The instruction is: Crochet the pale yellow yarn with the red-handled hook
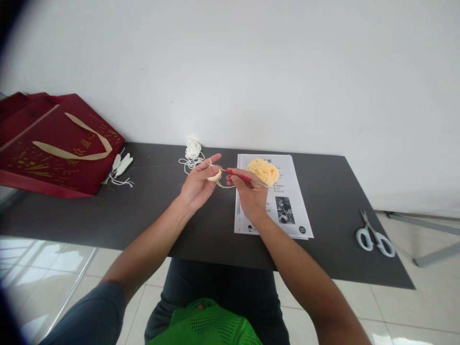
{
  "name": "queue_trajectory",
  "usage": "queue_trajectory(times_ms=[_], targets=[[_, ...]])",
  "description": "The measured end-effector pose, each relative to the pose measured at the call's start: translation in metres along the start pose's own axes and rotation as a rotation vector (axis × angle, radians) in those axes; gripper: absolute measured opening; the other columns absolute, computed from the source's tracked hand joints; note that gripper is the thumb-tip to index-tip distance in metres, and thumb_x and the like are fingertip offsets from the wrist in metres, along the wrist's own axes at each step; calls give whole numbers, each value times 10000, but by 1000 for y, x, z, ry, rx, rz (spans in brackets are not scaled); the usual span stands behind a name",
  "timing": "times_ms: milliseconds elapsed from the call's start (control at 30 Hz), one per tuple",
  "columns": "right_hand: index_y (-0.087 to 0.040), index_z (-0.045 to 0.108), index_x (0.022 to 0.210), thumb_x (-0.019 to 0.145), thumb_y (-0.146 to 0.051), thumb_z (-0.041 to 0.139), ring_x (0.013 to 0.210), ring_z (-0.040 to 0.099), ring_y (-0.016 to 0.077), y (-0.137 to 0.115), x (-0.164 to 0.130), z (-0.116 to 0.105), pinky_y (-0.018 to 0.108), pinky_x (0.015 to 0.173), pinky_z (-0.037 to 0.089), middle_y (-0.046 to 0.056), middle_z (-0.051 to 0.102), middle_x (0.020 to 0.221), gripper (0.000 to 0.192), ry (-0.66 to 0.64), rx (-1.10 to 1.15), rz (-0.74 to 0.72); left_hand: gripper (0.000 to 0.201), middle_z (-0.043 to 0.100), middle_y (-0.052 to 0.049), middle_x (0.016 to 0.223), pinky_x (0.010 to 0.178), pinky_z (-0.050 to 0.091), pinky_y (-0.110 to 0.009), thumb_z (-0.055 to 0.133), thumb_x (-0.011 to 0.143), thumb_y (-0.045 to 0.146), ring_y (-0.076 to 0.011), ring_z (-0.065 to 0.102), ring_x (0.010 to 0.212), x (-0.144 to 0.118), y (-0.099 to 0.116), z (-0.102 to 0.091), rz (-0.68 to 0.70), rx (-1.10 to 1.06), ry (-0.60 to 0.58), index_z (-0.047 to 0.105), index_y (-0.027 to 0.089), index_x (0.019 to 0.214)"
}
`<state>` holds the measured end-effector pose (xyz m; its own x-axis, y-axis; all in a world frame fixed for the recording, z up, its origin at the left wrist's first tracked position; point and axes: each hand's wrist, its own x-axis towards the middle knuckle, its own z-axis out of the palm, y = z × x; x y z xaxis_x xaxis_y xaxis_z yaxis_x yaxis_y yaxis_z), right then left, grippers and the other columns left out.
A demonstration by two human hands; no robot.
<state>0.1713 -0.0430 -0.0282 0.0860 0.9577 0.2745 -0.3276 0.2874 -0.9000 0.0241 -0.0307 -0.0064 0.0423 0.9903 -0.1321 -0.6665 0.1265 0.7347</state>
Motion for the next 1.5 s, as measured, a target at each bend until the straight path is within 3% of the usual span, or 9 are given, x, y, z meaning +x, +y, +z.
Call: queue_trajectory(times_ms=[167, 500, 800, 1233, 1500], targets=[[-259, 733, 931, 829, -318, 807, 729, 705, 112, -3, 7, 0, 264, 681, 599, -5, 798, 924, 139, 14, 142, 124, 537, 757, -4, 813, 758, 501, -260, 834, 648, 126, -95, 661, 699, -1, -5, -1, 103, 133, -5, 718, 173, 1170], [-258, 675, 897, 835, -277, 799, 680, 635, 90, -3, 12, -6, 256, 660, 531, -29, 749, 892, 140, 48, 140, 16, 580, 724, 31, 749, 716, 493, -263, 821, 673, 160, -97, 629, 680, -3, -9, 0, 223, 337, 21, 682, 174, 1237], [-260, 636, 880, 834, -299, 790, 675, 622, 96, -3, 15, -9, 261, 634, 511, -30, 722, 875, 165, 88, 46, -52, 606, 737, 14, 761, 719, 494, -271, 782, 671, 159, -108, 635, 672, -3, -7, -1, 220, 416, 38, 675, 161, 1267], [-262, 645, 854, 816, -289, 806, 675, 624, 103, -9, 15, -12, 252, 603, 509, -31, 721, 853, 168, 64, -1, -50, 465, 675, 36, 678, 618, 432, -255, 705, 645, 130, -99, 558, 604, -2, -6, -4, 264, 471, 28, 740, 170, 1107], [-251, 640, 873, 845, -254, 779, 636, 595, 84, -11, 17, -14, 253, 612, 491, -29, 722, 860, 142, -25, 66, -30, 428, 654, 14, 670, 587, 374, -239, 693, 601, 108, -97, 533, 598, 0, -3, -6, 158, 386, -12, 783, 160, 1016]])
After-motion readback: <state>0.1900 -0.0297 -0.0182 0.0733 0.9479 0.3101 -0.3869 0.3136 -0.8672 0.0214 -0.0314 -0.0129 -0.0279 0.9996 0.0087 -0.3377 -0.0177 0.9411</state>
